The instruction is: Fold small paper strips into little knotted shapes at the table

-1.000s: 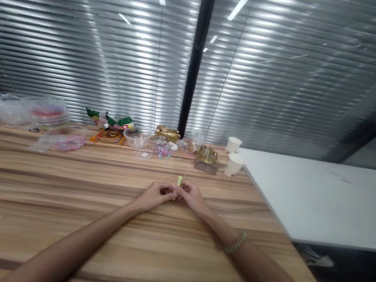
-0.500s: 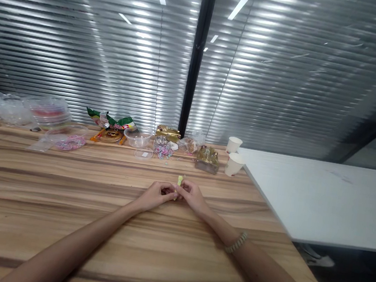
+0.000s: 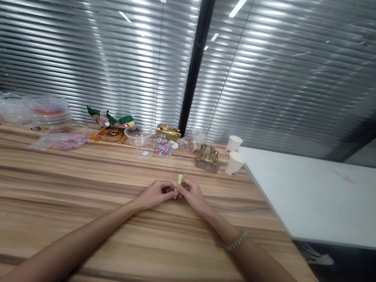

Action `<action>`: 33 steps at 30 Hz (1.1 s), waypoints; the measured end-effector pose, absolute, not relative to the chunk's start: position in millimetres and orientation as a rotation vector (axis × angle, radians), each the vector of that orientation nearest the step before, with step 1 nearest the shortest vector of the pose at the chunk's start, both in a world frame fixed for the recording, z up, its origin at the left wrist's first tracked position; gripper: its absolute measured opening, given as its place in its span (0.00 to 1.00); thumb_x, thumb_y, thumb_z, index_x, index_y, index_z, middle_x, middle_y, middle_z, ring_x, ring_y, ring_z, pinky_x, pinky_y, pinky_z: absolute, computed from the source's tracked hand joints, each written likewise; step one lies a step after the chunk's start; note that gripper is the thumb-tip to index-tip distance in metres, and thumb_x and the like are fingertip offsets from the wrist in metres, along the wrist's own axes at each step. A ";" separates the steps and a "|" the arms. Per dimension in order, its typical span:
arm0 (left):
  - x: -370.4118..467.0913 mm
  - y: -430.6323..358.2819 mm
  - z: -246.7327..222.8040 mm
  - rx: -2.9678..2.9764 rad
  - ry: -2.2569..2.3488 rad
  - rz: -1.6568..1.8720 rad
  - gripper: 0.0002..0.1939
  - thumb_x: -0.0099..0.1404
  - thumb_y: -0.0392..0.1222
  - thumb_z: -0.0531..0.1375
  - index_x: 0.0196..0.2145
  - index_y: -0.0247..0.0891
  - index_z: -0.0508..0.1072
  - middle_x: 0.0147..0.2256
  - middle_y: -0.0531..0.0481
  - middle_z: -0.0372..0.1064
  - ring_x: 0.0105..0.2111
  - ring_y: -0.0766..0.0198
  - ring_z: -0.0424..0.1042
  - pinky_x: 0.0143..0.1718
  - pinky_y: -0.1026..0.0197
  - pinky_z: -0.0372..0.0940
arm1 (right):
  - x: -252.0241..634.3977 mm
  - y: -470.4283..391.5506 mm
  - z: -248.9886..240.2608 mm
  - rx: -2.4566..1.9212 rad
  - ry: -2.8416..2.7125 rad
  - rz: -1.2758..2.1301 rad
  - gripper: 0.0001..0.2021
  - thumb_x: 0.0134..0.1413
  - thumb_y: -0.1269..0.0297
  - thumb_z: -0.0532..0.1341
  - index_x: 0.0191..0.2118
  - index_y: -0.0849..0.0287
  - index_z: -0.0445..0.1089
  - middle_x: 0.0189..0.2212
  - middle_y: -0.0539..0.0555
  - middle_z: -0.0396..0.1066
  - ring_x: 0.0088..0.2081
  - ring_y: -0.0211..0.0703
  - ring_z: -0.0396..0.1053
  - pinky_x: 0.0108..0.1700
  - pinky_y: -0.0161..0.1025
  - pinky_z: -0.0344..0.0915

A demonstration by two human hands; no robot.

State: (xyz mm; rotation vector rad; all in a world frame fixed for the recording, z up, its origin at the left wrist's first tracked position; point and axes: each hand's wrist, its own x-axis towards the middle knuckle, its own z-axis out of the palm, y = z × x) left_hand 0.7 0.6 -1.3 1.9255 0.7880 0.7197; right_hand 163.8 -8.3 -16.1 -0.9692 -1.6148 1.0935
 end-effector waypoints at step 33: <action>0.3 1.0 -2.2 1.956 0.792 0.706 0.11 0.60 0.44 0.54 0.32 0.33 0.71 0.31 0.48 0.70 0.33 0.63 0.68 0.35 0.65 0.61 | 164.8 -7.6 -17.1 -0.957 -1.637 1.097 0.19 0.49 0.48 0.57 0.24 0.62 0.60 0.18 0.47 0.59 0.22 0.34 0.58 0.23 0.31 0.55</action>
